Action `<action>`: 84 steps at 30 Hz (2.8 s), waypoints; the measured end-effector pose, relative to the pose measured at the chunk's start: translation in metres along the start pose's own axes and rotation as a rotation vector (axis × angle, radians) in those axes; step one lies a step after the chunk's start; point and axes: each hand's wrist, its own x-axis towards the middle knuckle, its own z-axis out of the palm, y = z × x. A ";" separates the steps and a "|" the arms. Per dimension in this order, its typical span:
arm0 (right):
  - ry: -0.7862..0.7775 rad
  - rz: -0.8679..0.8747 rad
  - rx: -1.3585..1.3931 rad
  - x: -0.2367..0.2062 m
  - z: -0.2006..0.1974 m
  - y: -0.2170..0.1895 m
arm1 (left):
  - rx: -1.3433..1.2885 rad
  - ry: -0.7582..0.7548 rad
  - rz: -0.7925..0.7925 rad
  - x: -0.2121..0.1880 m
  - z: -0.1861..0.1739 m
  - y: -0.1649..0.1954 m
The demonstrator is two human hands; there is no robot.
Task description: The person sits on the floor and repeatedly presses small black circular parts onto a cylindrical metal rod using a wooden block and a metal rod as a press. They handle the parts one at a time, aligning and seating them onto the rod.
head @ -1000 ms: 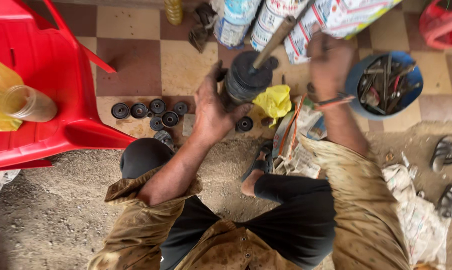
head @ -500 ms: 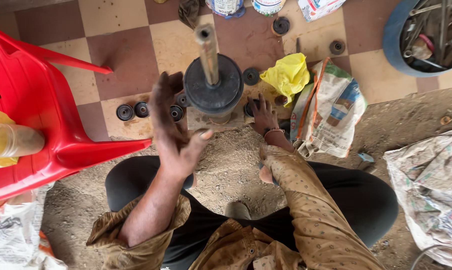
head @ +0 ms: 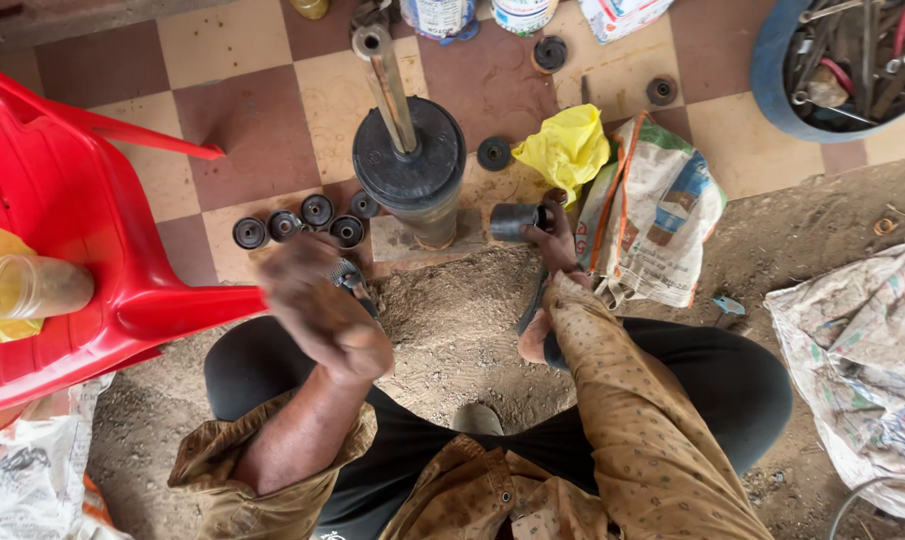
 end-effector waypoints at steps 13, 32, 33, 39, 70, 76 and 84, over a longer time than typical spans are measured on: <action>-0.569 -0.320 0.474 -0.115 0.024 -0.052 | 0.811 -1.400 -0.438 -0.044 0.043 0.007; -0.191 -0.445 -0.400 -0.187 -0.008 -0.120 | 0.316 -1.021 -0.660 -0.103 0.023 0.026; -0.207 -0.400 -0.204 -0.184 -0.010 -0.116 | 0.282 -1.057 -0.762 -0.101 0.022 0.026; -0.149 -0.240 0.200 -0.168 -0.035 -0.097 | 0.032 -1.073 -0.723 -0.110 0.018 0.033; -0.308 -1.172 0.230 -0.103 0.006 -0.428 | -0.049 -0.852 -0.727 -0.064 0.013 0.040; -0.338 -1.114 0.200 -0.102 -0.001 -0.430 | -0.065 -0.863 -0.708 -0.061 0.015 0.043; -0.359 -1.084 -0.059 -0.100 -0.001 -0.395 | -0.051 -0.845 -0.752 -0.057 0.014 0.047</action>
